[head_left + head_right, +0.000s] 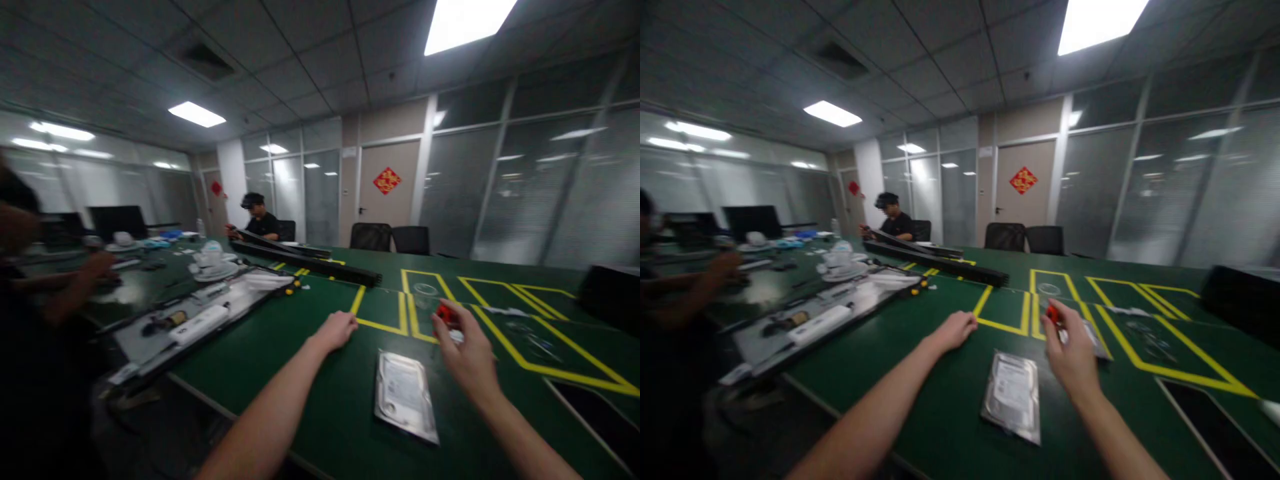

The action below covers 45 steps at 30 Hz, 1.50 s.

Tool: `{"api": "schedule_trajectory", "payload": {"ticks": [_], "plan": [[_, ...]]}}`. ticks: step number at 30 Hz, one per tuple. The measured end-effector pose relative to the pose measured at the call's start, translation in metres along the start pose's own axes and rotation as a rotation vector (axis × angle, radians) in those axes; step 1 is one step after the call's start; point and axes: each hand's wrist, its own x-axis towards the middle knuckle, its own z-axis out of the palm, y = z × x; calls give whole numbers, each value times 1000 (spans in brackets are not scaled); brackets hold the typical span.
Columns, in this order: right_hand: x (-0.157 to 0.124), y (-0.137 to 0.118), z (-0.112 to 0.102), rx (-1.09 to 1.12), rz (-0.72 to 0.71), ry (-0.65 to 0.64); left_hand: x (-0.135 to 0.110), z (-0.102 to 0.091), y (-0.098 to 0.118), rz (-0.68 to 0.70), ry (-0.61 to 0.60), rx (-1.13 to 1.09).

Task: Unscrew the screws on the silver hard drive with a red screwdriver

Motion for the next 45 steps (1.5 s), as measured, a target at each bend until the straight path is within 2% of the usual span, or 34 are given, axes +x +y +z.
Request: {"api": "schedule_trajectory", "payload": {"ticks": [1, 2, 3, 5, 8, 11, 17, 30, 40, 45], "plan": [[0, 5, -17, -48, 47, -39, 9, 39, 8, 12, -64, 2], [0, 7, -26, -71, 89, -64, 16, 67, 13, 20, -99, -9], [0, 8, -29, -72, 122, -76, 20, 84, 14, 26, -113, -20], [1, 9, -24, -36, 147, -64, 28, 95, 7, 43, -117, -8], [1, 9, -12, 16, 156, -69, 35, 86, -6, 75, -121, 30], [-1, 10, -10, 40, 153, -77, 34, 82, -11, 91, -136, 65], [-3, 10, -13, 35, 124, -90, 34, 90, -14, 99, -175, 65], [-4, 8, -12, 6, 106, -111, 34, 85, -6, 87, -162, 129], [-3, 6, -13, -17, 89, -99, 36, 84, -14, 86, -107, 131], [-2, 4, -14, -12, 96, -106, 38, 76, -26, -1, -35, 135]]}}
